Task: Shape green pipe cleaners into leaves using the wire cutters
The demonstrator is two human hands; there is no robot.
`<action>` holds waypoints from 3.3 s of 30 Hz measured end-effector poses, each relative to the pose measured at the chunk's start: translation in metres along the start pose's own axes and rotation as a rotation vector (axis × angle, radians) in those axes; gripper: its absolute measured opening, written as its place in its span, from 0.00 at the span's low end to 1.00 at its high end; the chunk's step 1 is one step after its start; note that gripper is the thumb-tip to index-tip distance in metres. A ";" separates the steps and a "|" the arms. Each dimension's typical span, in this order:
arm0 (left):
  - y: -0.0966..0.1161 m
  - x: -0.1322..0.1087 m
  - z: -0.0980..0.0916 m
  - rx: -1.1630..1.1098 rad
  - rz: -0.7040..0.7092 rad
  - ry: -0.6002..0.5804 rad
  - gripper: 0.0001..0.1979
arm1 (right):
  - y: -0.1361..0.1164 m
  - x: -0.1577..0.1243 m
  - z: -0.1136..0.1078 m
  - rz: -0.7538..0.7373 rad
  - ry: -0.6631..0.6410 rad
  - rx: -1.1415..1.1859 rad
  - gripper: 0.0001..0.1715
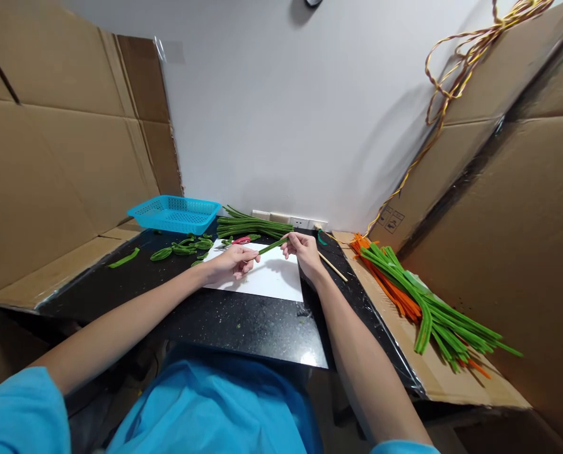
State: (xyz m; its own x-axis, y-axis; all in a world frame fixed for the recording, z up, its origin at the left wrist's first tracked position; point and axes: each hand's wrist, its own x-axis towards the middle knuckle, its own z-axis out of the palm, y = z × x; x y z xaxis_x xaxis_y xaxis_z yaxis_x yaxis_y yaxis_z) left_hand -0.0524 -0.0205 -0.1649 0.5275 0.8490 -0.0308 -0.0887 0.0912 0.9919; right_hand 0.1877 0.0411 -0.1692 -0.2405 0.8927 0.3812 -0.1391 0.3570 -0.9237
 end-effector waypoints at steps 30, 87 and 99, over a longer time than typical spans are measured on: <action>-0.015 0.006 -0.008 0.610 0.354 0.428 0.10 | 0.020 -0.001 -0.012 0.161 -0.034 -0.298 0.37; -0.011 0.008 -0.004 0.286 0.368 0.328 0.19 | -0.015 -0.022 0.059 0.027 0.139 0.020 0.29; -0.008 0.006 -0.007 0.128 0.344 0.417 0.21 | -0.013 -0.025 0.065 0.133 0.094 0.099 0.28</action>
State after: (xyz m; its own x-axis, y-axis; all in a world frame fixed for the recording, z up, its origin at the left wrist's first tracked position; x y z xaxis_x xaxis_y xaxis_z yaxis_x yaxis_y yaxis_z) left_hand -0.0543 -0.0122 -0.1742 0.1047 0.9551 0.2770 -0.0796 -0.2696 0.9597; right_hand 0.1337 -0.0041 -0.1642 -0.1728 0.9536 0.2465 -0.2068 0.2095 -0.9557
